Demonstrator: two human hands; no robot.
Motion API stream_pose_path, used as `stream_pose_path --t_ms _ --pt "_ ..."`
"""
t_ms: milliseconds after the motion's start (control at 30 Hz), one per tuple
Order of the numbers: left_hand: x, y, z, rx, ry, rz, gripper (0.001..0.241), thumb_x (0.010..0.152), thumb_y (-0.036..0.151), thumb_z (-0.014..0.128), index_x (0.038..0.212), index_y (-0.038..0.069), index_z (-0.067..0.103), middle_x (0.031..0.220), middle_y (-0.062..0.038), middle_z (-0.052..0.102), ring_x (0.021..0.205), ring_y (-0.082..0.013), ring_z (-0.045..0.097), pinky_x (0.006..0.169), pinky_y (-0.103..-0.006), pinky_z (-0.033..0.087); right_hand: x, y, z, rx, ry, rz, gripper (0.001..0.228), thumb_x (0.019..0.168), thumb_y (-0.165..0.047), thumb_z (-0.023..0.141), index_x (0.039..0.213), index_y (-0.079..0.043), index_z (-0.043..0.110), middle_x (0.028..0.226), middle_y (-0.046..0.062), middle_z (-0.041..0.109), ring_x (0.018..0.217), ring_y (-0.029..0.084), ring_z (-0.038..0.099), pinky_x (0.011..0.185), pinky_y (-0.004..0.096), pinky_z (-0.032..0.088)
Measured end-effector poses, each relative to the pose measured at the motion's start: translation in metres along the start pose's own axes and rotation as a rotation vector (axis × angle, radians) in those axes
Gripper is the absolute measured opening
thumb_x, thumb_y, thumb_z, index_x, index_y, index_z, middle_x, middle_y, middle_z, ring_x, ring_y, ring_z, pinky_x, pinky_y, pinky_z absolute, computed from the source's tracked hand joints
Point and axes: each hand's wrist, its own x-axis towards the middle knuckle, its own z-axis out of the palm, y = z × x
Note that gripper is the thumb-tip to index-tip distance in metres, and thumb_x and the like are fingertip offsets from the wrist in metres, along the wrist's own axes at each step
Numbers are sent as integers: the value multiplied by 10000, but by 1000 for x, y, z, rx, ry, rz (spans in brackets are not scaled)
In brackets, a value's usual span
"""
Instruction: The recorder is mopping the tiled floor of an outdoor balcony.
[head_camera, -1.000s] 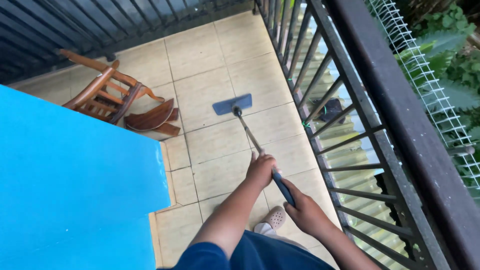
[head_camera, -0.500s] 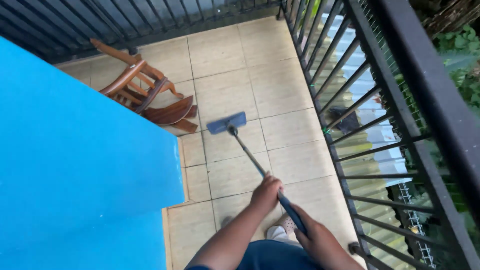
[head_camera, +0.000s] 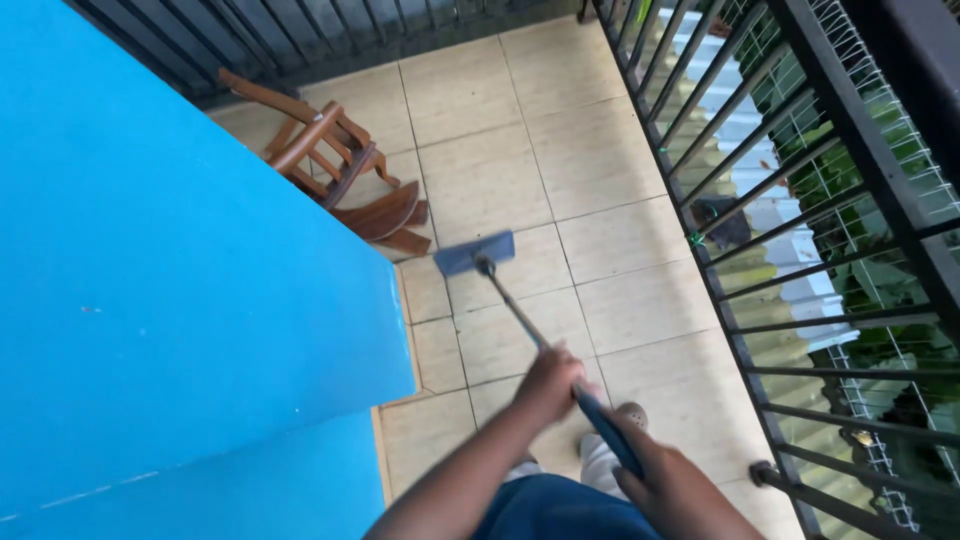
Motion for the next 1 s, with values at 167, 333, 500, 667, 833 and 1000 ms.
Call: stream_pose_path --t_ms 167,333,500,667,833,1000 --pt "-64 41 -20 -160 -7 -130 393 856 398 799 705 93 604 752 -82 580 858 -313 584 754 -415 453 -41 -4 28 -4 -200 119 874 824 -258 602 1580 -560 285 1136 -113 805 844 63 767 829 164 579" --pt "-59 19 -28 37 -90 -71 331 928 327 725 746 56 668 816 -127 648 910 -352 617 860 -466 478 -26 -5 57 65 -35 189 796 823 -209 655 1529 -481 408 1126 -20 847 989 114 862 870 219 588" --pt "-55 -17 -15 42 -26 -49 264 898 252 722 735 53 659 795 -115 643 858 -342 617 804 -457 497 -8 -20 66 -7 9 101 795 808 -161 594 1529 -437 403 1066 28 805 884 217 795 790 291 568" --pt "-65 13 -30 91 -150 -112 333 924 347 696 732 75 679 834 -118 671 907 -324 629 768 -460 498 -30 -24 58 -59 -29 89 789 842 -185 610 1538 -468 371 1004 48 811 852 229 790 791 300 566" --pt "-103 38 -12 74 -128 -102 277 906 300 688 745 77 654 846 -127 660 907 -358 634 789 -475 500 -58 20 85 -15 -24 -43 815 777 -161 666 1515 -396 413 1132 2 825 962 181 838 834 269 602" --pt "-124 -7 40 10 -47 -210 64 778 125 646 739 150 690 927 -82 703 1095 -413 564 833 -473 497 -57 24 117 -4 -3 -52 669 892 -258 624 1510 -370 396 1094 87 795 931 305 781 783 371 572"
